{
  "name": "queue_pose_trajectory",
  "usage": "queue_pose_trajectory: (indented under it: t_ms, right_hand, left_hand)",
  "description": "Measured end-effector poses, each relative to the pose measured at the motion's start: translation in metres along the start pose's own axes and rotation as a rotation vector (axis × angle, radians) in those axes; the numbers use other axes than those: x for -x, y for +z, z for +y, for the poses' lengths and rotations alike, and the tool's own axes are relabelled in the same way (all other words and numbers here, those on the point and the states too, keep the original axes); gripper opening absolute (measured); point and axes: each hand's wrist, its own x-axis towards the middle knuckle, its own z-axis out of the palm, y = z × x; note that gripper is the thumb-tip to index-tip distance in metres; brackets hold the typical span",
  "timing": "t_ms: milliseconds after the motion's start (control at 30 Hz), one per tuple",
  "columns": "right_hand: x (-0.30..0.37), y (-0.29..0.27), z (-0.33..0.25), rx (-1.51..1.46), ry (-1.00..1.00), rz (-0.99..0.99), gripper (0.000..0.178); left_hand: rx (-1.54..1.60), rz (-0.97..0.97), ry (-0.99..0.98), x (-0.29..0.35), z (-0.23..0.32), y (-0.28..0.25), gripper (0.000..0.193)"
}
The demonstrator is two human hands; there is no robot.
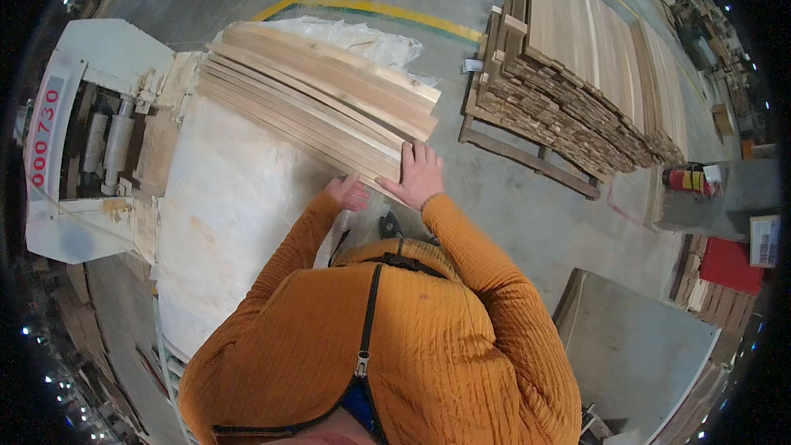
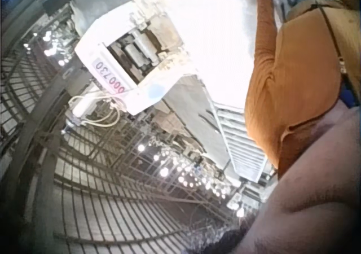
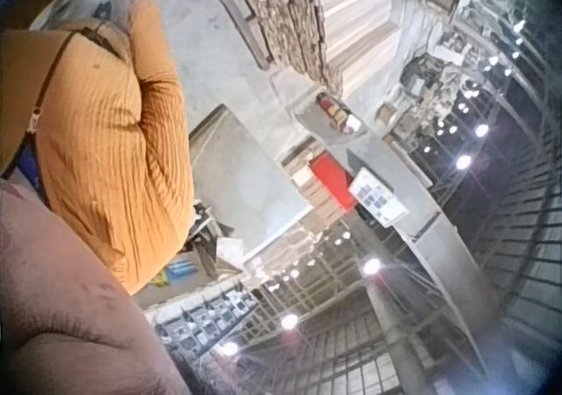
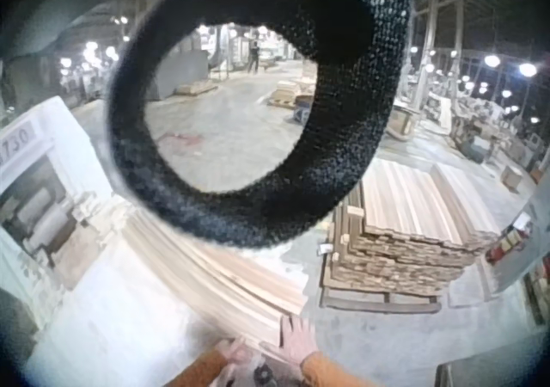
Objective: The person feeds thin wooden planks into a machine and collects them as they emerge. They then stack the processed planks neatly on a nearby pile.
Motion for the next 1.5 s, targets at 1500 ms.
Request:
queue_pose_trajectory:
  t_ms: [1500]
  right_hand:
    - [0.248, -0.261, 0.259, -0.426, -0.205, -0.090, 0.078]
  left_hand:
    - [0.898, 0.427, 1.307, -0.018, 0.088, 0.223, 0.084]
